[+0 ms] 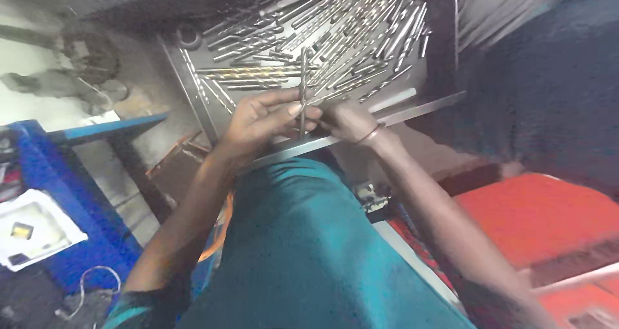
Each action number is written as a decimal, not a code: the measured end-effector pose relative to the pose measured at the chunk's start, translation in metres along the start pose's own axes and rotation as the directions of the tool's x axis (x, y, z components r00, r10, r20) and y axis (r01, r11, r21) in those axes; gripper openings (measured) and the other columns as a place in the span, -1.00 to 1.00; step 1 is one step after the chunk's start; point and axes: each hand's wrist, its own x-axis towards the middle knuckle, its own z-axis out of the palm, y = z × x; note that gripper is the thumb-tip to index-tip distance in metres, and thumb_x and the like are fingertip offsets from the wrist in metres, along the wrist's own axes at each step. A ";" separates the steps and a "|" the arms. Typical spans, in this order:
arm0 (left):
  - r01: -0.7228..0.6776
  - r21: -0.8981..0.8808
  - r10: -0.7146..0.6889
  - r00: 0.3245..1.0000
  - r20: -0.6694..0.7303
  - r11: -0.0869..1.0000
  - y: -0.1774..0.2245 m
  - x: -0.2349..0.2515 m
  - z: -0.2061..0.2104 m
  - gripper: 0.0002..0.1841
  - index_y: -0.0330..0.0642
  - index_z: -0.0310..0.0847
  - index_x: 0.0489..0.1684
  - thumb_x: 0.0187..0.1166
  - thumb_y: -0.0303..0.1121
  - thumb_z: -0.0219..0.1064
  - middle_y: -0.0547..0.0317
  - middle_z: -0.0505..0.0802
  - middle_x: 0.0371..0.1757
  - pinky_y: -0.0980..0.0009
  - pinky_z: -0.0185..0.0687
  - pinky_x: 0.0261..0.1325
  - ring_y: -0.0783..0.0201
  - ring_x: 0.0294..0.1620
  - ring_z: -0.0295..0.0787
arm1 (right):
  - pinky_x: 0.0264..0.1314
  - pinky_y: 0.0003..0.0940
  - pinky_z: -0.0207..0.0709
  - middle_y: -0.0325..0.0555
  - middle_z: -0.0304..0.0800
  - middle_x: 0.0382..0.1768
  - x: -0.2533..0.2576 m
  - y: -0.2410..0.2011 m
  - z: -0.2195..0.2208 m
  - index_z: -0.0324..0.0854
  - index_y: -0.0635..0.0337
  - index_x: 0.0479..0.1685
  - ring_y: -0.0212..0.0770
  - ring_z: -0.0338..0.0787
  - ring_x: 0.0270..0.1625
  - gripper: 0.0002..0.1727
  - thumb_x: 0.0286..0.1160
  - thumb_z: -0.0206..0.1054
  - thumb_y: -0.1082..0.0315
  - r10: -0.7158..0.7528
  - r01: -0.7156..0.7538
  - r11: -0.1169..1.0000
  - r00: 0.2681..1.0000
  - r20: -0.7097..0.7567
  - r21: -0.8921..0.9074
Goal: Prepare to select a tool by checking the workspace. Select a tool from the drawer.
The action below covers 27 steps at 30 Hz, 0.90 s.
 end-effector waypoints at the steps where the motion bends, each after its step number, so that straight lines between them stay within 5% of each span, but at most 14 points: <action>1: -0.009 0.002 0.009 1.000 0.003 1.000 0.001 -0.001 0.000 -0.67 -0.39 0.60 0.37 0.70 -0.49 0.22 -0.02 0.94 -0.01 0.29 0.91 -0.03 0.16 -0.09 0.95 | -0.09 0.19 0.72 0.01 0.87 -0.24 0.002 -0.001 0.002 0.82 0.14 -0.12 0.08 0.86 -0.22 -0.85 0.36 0.54 0.41 -0.015 0.015 1.000 1.000 0.002 -0.003; 19: -0.029 -0.031 0.031 0.999 0.043 0.999 0.013 0.001 0.008 -0.62 -0.38 0.52 0.49 0.76 -0.47 0.13 -0.08 0.91 0.15 0.25 0.90 0.04 0.13 -0.02 0.94 | 0.03 0.14 0.74 0.00 0.89 -0.14 0.000 -0.002 -0.006 0.83 0.11 -0.08 0.04 0.88 -0.12 -0.82 0.37 0.51 0.47 -0.011 0.012 0.999 1.000 -0.015 0.048; 22: -0.060 0.159 0.061 0.998 0.002 0.985 0.007 0.003 -0.001 -0.64 -0.45 0.54 0.42 0.71 -0.52 0.16 -0.05 0.93 0.03 0.25 0.91 0.02 0.14 -0.07 0.94 | 0.02 0.16 0.73 0.00 0.88 -0.12 0.003 -0.001 0.002 0.84 0.10 -0.06 0.06 0.88 -0.09 -0.80 0.34 0.53 0.45 -0.031 0.031 1.000 0.999 -0.030 -0.007; 25: 0.062 0.652 -0.001 0.996 -0.094 0.756 -0.016 0.003 -0.024 -0.74 -0.23 0.69 0.24 0.65 -0.42 0.34 0.16 0.91 -0.07 0.47 0.83 -0.12 0.40 -0.21 0.86 | 0.01 0.17 0.73 -0.01 0.89 -0.11 0.009 -0.002 0.012 0.83 0.09 -0.07 0.08 0.88 -0.07 -0.82 0.38 0.48 0.43 -0.031 0.031 0.999 1.000 0.000 -0.034; 27: 0.118 0.860 -0.049 0.993 -0.108 0.496 -0.036 0.004 -0.035 -0.76 -0.10 0.72 0.21 0.69 -0.31 0.33 0.19 0.90 -0.08 0.33 0.80 -0.12 0.36 -0.24 0.85 | 0.06 0.13 0.74 -0.05 0.89 -0.05 0.010 -0.004 0.015 0.81 0.07 -0.01 0.02 0.89 -0.02 -0.83 0.48 0.43 0.38 0.024 -0.024 1.000 0.998 0.053 0.010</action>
